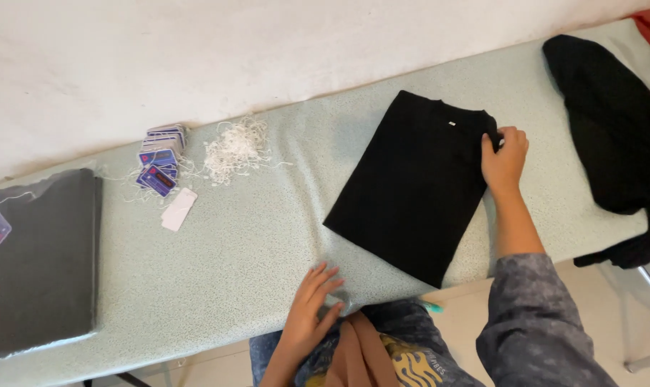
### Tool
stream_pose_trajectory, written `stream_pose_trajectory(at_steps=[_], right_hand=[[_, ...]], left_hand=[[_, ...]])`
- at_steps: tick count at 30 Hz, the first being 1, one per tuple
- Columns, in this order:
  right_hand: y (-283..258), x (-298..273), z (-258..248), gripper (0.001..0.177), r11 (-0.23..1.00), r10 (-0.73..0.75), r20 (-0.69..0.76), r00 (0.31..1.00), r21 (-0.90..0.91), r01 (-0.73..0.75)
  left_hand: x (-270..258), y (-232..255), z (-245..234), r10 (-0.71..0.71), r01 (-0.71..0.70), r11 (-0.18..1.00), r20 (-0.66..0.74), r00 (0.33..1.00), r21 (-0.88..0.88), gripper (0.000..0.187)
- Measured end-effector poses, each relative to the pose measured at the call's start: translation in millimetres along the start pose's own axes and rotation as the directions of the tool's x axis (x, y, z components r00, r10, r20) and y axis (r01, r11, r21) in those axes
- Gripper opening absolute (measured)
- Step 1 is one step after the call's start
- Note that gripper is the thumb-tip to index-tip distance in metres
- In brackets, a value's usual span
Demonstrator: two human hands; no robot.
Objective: Folding black t-shirts and placing them into clear plastic packaging bags while attaching tags.
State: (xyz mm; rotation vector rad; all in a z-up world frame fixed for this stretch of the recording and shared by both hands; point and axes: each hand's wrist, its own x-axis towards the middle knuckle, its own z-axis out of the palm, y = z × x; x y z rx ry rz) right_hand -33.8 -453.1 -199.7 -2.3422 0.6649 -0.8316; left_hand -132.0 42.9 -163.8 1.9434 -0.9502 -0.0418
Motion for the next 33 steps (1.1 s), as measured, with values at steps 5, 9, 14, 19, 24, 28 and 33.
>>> stream_pose_trajectory(at_steps=[5,9,14,19,24,28,33], right_hand=[[36.5,-55.0,-27.1,0.050,0.945,0.115,0.077,0.990,-0.316,-0.085],[46.3,-75.3,-53.9,0.053,0.960,0.235,0.035,0.971,-0.165,-0.227],[46.1,-73.4,-81.7,0.028,0.980,0.177,-0.034,0.984,-0.088,-0.179],[-3.1,-61.2,-76.1,0.032,0.981,0.181,-0.019,0.983,0.080,-0.179],[-115.7,-48.9,-76.0,0.066,0.033,0.650,0.343,0.678,0.879,-0.476],[-165.9,-57.5,-27.5,0.057,-0.365,0.586,0.477,0.655,0.877,-0.312],[-297.2,-193.9,0.6,0.069,0.311,-0.681,0.455,0.574,0.889,-0.335]], left_hand=[[8.0,-1.5,-7.2,0.011,-0.010,1.000,-0.038,0.999,0.015,0.032],[18.1,3.5,-13.1,0.064,-0.062,0.996,-0.018,0.998,0.067,0.030],[18.5,-2.1,-17.9,0.043,-0.045,0.997,0.033,0.998,0.058,0.028],[12.5,-7.5,-20.2,0.026,-0.028,0.998,0.020,0.999,0.065,0.027],[6.0,4.8,-19.3,-0.063,0.061,0.941,0.006,0.998,-0.334,0.025],[-5.2,-11.8,-6.8,-0.164,0.162,0.637,0.074,0.984,-0.753,0.040],[-2.1,-24.5,-19.1,-0.434,-0.038,0.084,-0.071,0.898,-0.996,0.095]])
